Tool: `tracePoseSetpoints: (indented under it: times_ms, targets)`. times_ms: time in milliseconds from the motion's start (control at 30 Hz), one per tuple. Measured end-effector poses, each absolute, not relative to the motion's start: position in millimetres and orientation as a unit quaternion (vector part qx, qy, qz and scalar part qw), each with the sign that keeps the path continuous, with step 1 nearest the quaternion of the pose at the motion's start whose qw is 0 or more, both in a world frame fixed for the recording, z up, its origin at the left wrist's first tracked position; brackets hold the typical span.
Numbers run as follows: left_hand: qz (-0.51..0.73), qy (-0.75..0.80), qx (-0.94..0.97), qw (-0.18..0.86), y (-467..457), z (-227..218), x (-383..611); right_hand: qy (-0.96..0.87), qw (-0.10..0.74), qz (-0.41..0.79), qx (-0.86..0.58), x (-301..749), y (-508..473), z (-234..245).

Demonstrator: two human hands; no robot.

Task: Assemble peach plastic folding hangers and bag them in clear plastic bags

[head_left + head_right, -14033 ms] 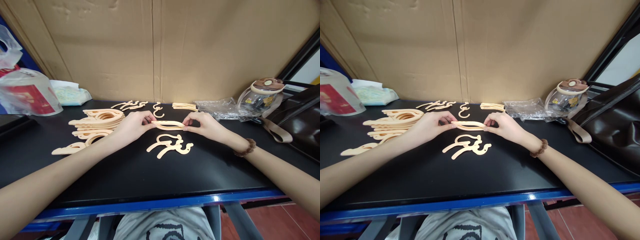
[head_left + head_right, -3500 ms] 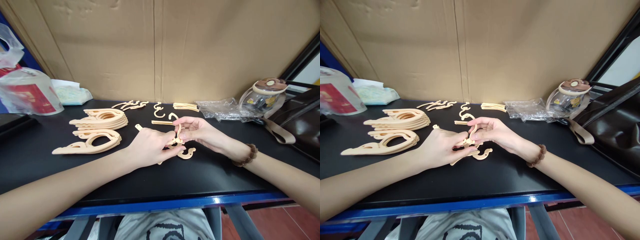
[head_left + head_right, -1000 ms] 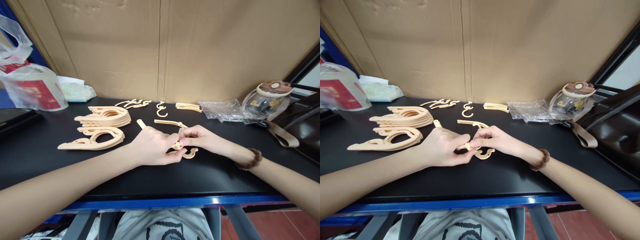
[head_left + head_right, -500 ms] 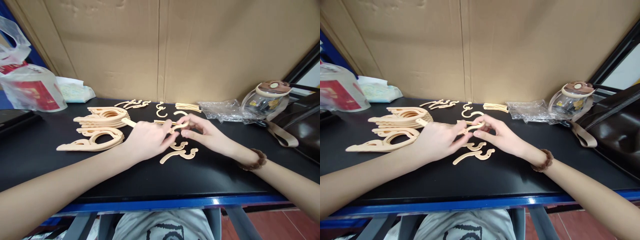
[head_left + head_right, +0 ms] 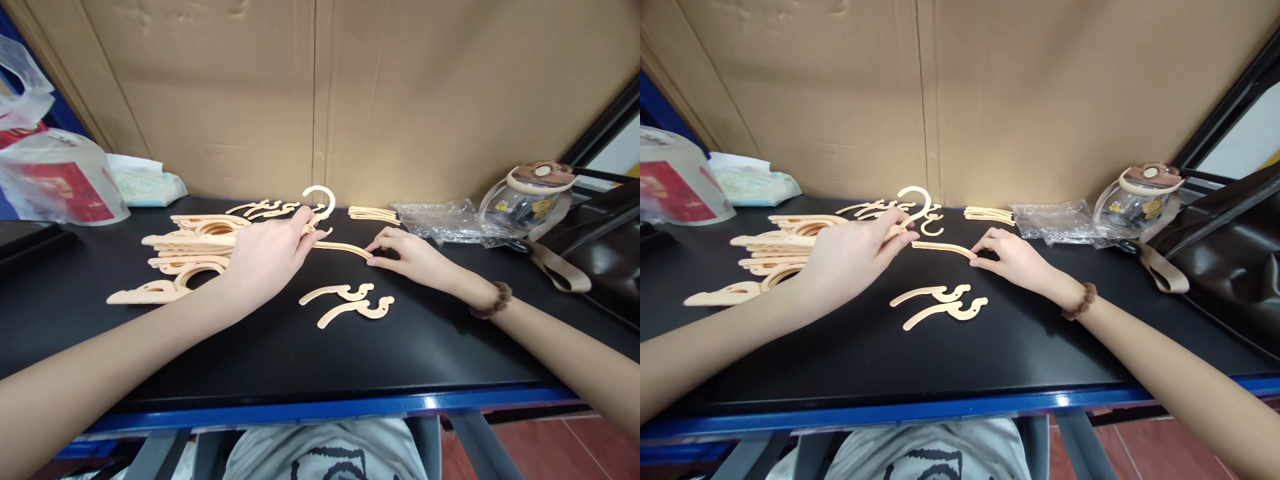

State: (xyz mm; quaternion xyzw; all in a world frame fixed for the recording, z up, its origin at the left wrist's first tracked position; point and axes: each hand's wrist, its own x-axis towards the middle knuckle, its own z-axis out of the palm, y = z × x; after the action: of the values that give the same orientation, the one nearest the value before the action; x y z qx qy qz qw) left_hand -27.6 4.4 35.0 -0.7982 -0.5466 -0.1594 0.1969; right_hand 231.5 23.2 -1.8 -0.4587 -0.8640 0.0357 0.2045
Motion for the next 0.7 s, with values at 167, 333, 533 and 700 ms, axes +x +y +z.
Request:
tracePoseSetpoints:
  times_ms: [167, 333, 533, 700]
  targets:
    - [-0.144, -0.554, -0.8, 0.179, 8, 37, -29, -0.865, 0.216, 0.031, -0.452, 233, 24, -1]
    - [-0.137, -0.566, -0.793, 0.178, 8, 36, -28, -0.857, 0.241, 0.036, -0.453, 227, 21, -2]
    - [-0.127, -0.57, -0.791, 0.183, 9, 34, -28, -0.85, 0.238, 0.017, -0.47, 220, 23, -5]
    - [-0.139, -0.562, -0.798, 0.17, 10, 32, -31, -0.813, 0.275, 0.075, -0.508, 223, 25, -5]
